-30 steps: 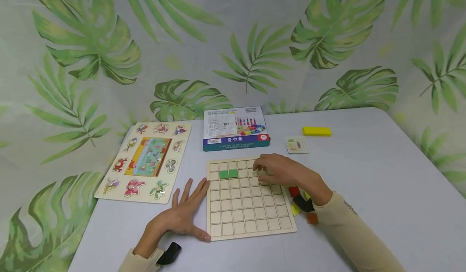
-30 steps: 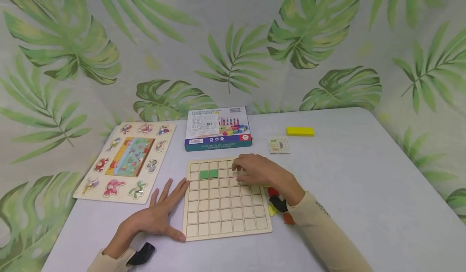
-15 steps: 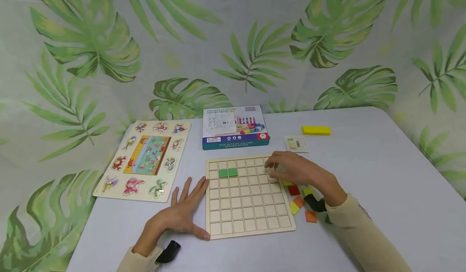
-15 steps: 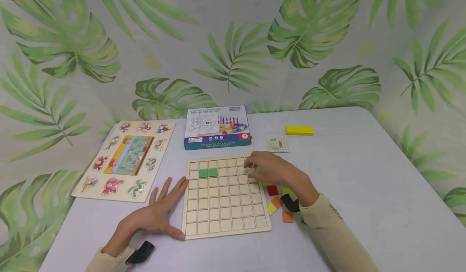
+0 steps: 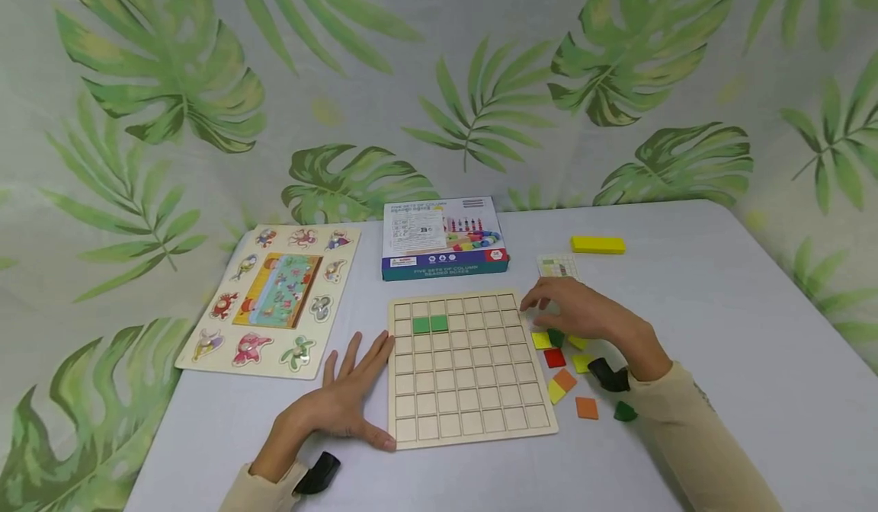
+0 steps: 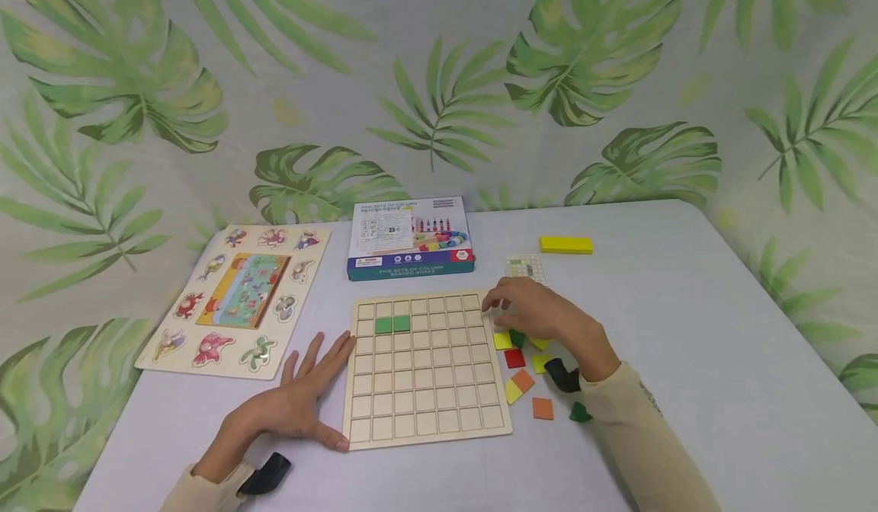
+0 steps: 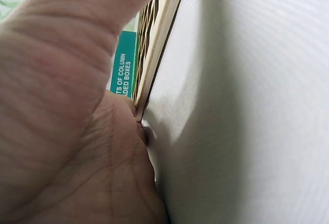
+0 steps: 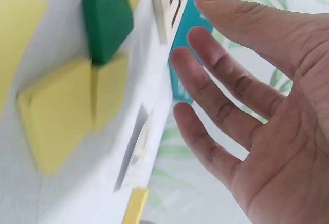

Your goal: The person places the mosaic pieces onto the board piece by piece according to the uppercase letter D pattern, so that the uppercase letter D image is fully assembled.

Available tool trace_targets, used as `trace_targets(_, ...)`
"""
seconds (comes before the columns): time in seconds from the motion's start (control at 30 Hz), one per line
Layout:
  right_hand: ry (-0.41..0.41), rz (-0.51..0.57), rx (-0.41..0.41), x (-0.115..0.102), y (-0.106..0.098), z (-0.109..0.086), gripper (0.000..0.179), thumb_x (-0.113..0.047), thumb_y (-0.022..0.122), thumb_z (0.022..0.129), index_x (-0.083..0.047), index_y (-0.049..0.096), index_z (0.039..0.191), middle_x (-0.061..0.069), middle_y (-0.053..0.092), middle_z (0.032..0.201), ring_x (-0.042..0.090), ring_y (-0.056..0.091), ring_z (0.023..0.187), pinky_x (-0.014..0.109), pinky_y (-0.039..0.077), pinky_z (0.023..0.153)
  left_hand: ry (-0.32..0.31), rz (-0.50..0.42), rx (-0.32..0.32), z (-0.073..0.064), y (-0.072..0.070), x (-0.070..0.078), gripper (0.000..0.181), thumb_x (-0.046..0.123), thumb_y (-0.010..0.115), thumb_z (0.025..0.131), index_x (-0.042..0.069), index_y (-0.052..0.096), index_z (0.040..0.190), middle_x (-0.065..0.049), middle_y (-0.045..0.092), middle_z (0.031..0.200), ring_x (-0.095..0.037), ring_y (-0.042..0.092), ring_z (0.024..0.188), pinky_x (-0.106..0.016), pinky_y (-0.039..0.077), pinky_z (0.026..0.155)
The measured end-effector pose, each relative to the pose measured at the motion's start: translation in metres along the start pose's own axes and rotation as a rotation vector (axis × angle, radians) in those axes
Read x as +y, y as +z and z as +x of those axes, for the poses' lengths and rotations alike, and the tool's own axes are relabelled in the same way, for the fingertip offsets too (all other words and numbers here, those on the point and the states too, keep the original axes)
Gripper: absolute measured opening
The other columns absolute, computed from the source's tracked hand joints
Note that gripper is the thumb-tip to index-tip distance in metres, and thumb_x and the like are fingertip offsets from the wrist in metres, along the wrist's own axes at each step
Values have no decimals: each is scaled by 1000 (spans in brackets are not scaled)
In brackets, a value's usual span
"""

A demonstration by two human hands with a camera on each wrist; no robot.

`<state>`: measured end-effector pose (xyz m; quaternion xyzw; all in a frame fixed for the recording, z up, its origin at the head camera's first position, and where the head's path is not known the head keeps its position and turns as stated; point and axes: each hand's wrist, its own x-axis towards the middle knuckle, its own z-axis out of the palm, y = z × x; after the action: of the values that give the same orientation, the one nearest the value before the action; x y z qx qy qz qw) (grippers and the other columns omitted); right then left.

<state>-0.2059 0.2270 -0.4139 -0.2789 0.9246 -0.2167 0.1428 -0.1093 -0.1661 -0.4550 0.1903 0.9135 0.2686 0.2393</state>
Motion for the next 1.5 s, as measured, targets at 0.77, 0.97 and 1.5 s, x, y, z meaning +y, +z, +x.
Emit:
trace_targets(0.77, 128, 144, -91, 46, -9, -12, 21, -9, 77, 86, -10, 75, 107, 4, 70, 110, 20, 60, 97, 42, 53, 93, 21, -9, 16, 0, 2, 0, 147, 54, 94, 55, 17, 0, 163, -4, -9, 170, -37, -25, 152, -68, -19, 112)
trace_targets(0.97, 178, 151, -81, 49, -8, -9, 18, -8, 79, 85, -10, 73, 101, 1, 68, 99, 19, 57, 91, 36, 51, 88, 17, -11, 13, 0, 1, 1, 147, 54, 94, 56, 17, 0, 163, -3, -9, 170, -37, -25, 151, -68, -19, 112)
trace_targets(1.5, 168, 130, -55, 45, -6, -10, 16, -5, 80, 83, -8, 71, 95, 3, 65, 91, 18, 55, 85, 35, 49, 81, 25, -15, 21, -1, 2, 0, 147, 55, 94, 55, 17, 1, 163, -3, -9, 170, -38, -25, 151, -69, -21, 111)
